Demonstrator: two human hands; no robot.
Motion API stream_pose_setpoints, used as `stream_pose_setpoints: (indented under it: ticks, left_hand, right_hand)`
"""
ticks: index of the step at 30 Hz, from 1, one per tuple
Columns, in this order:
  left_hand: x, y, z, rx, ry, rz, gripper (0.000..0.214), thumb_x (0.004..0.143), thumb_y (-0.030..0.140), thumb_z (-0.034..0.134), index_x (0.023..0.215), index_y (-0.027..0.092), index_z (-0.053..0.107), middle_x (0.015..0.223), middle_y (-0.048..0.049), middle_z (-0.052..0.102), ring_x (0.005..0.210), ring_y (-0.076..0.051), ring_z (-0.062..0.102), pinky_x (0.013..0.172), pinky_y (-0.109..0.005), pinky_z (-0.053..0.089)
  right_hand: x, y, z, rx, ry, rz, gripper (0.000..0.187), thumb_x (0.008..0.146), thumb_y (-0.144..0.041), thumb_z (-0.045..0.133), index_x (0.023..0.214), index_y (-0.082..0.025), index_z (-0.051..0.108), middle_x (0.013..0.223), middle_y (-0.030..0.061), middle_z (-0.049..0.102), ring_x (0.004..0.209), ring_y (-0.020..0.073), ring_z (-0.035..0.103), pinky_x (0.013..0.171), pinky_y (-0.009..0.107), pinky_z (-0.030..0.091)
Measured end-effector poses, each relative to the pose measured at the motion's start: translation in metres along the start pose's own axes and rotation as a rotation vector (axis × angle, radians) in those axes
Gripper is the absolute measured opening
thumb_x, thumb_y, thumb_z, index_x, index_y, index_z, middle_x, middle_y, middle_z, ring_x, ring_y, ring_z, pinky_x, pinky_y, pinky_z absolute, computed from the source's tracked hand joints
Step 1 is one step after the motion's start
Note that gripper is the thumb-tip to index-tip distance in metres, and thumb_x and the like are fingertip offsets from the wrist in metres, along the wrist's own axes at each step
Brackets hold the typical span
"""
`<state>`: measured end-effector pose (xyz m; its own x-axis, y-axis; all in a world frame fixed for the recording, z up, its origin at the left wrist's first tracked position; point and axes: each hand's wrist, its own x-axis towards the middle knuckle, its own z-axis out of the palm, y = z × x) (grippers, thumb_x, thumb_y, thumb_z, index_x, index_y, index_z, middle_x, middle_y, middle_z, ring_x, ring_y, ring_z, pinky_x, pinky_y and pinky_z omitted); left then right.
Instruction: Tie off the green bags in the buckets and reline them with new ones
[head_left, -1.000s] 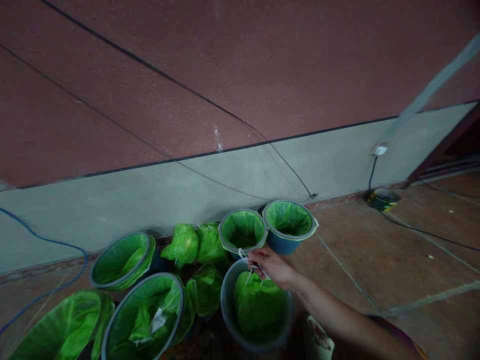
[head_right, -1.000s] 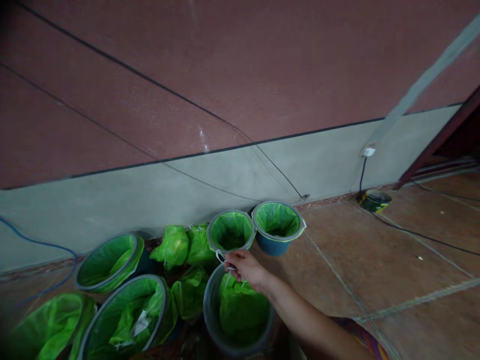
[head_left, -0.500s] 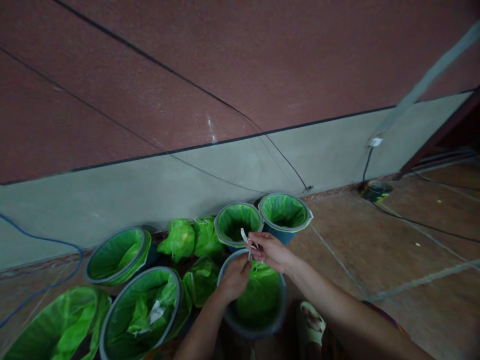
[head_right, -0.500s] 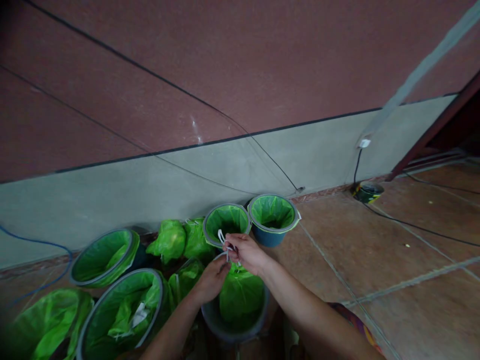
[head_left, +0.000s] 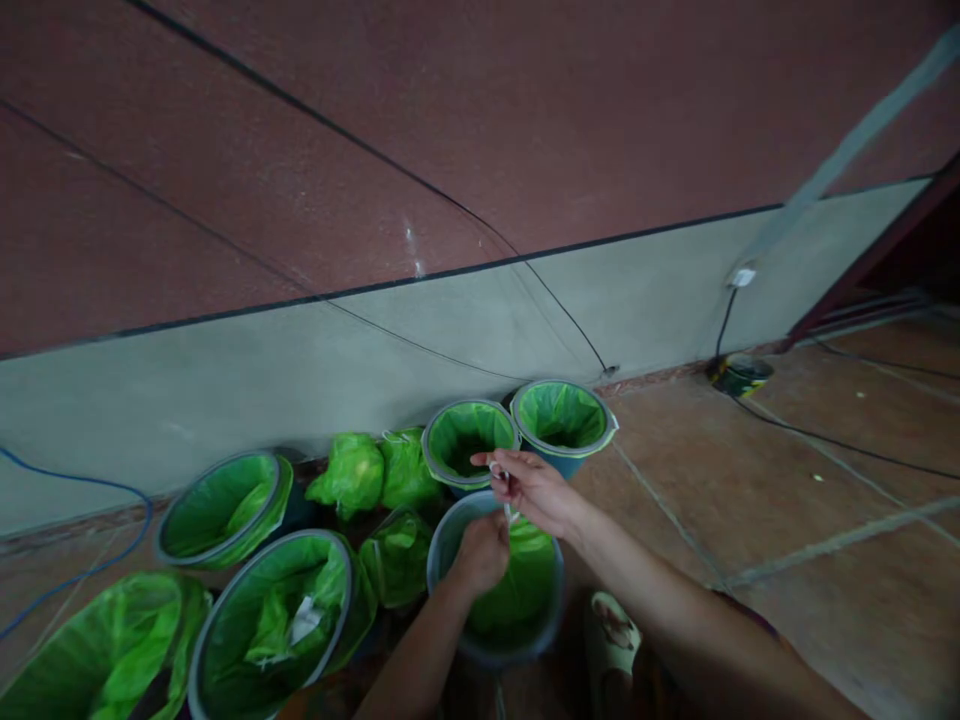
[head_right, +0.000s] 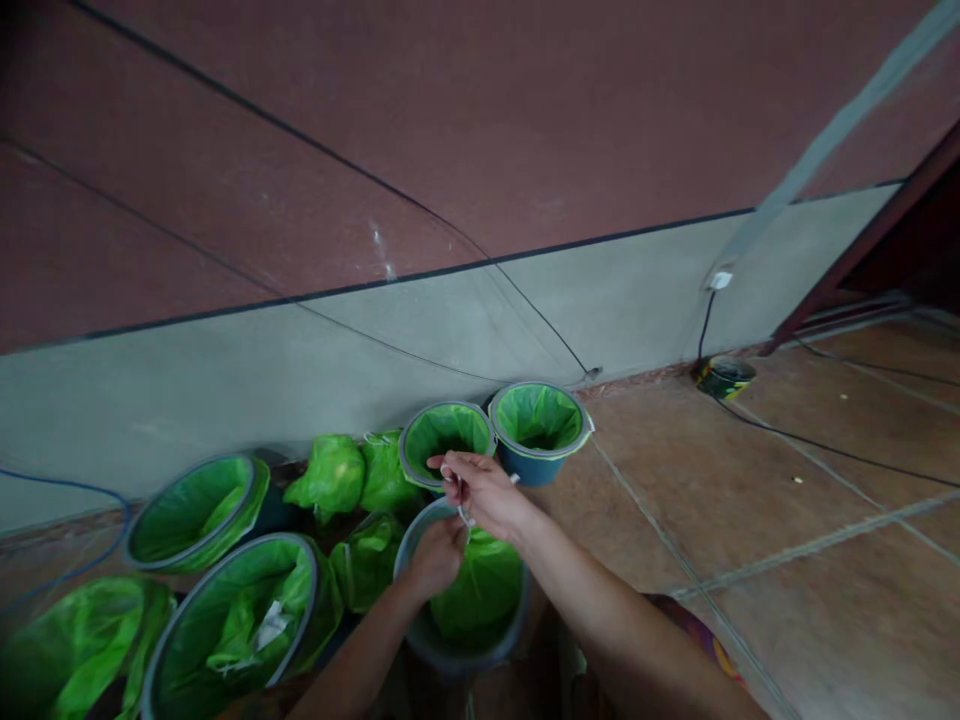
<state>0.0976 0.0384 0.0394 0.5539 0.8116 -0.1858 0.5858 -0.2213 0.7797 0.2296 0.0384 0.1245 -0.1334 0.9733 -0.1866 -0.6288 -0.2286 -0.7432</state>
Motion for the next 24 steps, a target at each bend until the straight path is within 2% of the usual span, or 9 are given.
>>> stream_pose_setpoints:
  ticks: [3,5,7,9,11,14,17,21,24]
  left_hand:
    - [-0.007,0.01,0.005,0.039,-0.074,0.054,0.017,0.082,0.017,0.046,0.08,0.017,0.063,0.077,-0.0045,0.066,0.073,-0.018,0.059,0.072,-0.03,0.043]
    - [-0.009,0.013,0.006,0.039,-0.048,0.052,0.021,0.086,0.023,0.044,0.079,0.017,0.063,0.076,-0.0049,0.065,0.073,-0.018,0.059,0.071,-0.031,0.043]
    - [-0.007,0.011,0.005,-0.032,0.006,-0.001,0.028,0.089,0.029,0.041,0.075,0.017,0.063,0.07,-0.0039,0.063,0.07,-0.018,0.057,0.069,-0.031,0.043]
    - [-0.003,0.007,0.002,-0.133,0.033,-0.071,0.031,0.089,0.032,0.041,0.07,0.018,0.062,0.062,-0.0017,0.059,0.065,-0.016,0.054,0.065,-0.029,0.042]
    - [0.001,0.001,-0.001,-0.214,0.034,-0.121,0.033,0.089,0.033,0.042,0.067,0.018,0.061,0.056,0.0005,0.054,0.059,-0.014,0.05,0.061,-0.028,0.04]
    - [0.006,-0.007,-0.007,-0.286,0.045,-0.177,0.036,0.088,0.037,0.044,0.062,0.017,0.059,0.051,0.002,0.05,0.054,-0.012,0.045,0.056,-0.026,0.037]
    - [0.005,-0.015,-0.014,-0.338,0.066,-0.213,0.037,0.085,0.039,0.048,0.058,0.016,0.059,0.051,0.0017,0.051,0.054,-0.012,0.045,0.055,-0.025,0.036]
    - [0.002,-0.022,-0.02,-0.371,0.071,-0.222,0.036,0.083,0.038,0.048,0.058,0.015,0.061,0.053,0.0008,0.053,0.052,-0.012,0.045,0.054,-0.025,0.034]
    - [0.0,-0.023,-0.024,-0.381,0.094,-0.217,0.033,0.081,0.037,0.05,0.065,0.013,0.068,0.058,-0.0007,0.059,0.055,-0.012,0.048,0.055,-0.025,0.035]
  right_hand:
    - [0.004,0.002,0.001,0.019,0.007,-0.028,0.03,0.069,-0.042,0.078,0.074,-0.015,0.066,0.084,0.0026,0.063,0.058,0.0049,0.039,0.051,0.021,0.031]
    - [0.009,0.004,-0.002,-0.084,0.004,-0.065,0.031,0.072,-0.046,0.073,0.074,-0.017,0.064,0.096,0.0043,0.065,0.063,0.0069,0.046,0.059,0.023,0.038]
    - [0.014,0.007,-0.01,-0.378,0.039,-0.132,0.031,0.078,-0.05,0.064,0.083,-0.019,0.066,0.098,0.0048,0.066,0.075,0.0121,0.053,0.071,0.027,0.043]
    - [0.017,0.014,-0.021,-0.791,0.147,-0.195,0.03,0.084,-0.047,0.057,0.094,-0.021,0.067,0.098,0.006,0.067,0.088,0.0179,0.057,0.081,0.03,0.043]
    - [0.017,0.024,-0.035,-1.165,0.213,-0.184,0.024,0.086,-0.04,0.054,0.094,-0.022,0.068,0.094,0.0072,0.068,0.091,0.0208,0.059,0.082,0.031,0.042]
    - [0.013,0.04,-0.051,-1.479,0.081,-0.108,0.023,0.088,-0.032,0.052,0.075,-0.022,0.068,0.074,0.0056,0.067,0.072,0.0193,0.06,0.07,0.03,0.04]
    - [0.007,0.044,-0.056,-1.567,-0.057,-0.1,0.028,0.086,-0.028,0.051,0.065,-0.02,0.067,0.063,0.0035,0.063,0.059,0.0147,0.052,0.059,0.027,0.034]
    - [0.001,0.028,-0.054,-1.555,-0.088,-0.036,0.028,0.08,-0.02,0.052,0.057,-0.017,0.067,0.053,0.001,0.057,0.051,0.0101,0.044,0.051,0.024,0.027]
    - [-0.004,0.018,-0.053,-1.505,-0.21,0.062,0.022,0.074,-0.017,0.054,0.058,-0.018,0.069,0.049,-0.0014,0.054,0.048,0.0089,0.042,0.05,0.023,0.028]
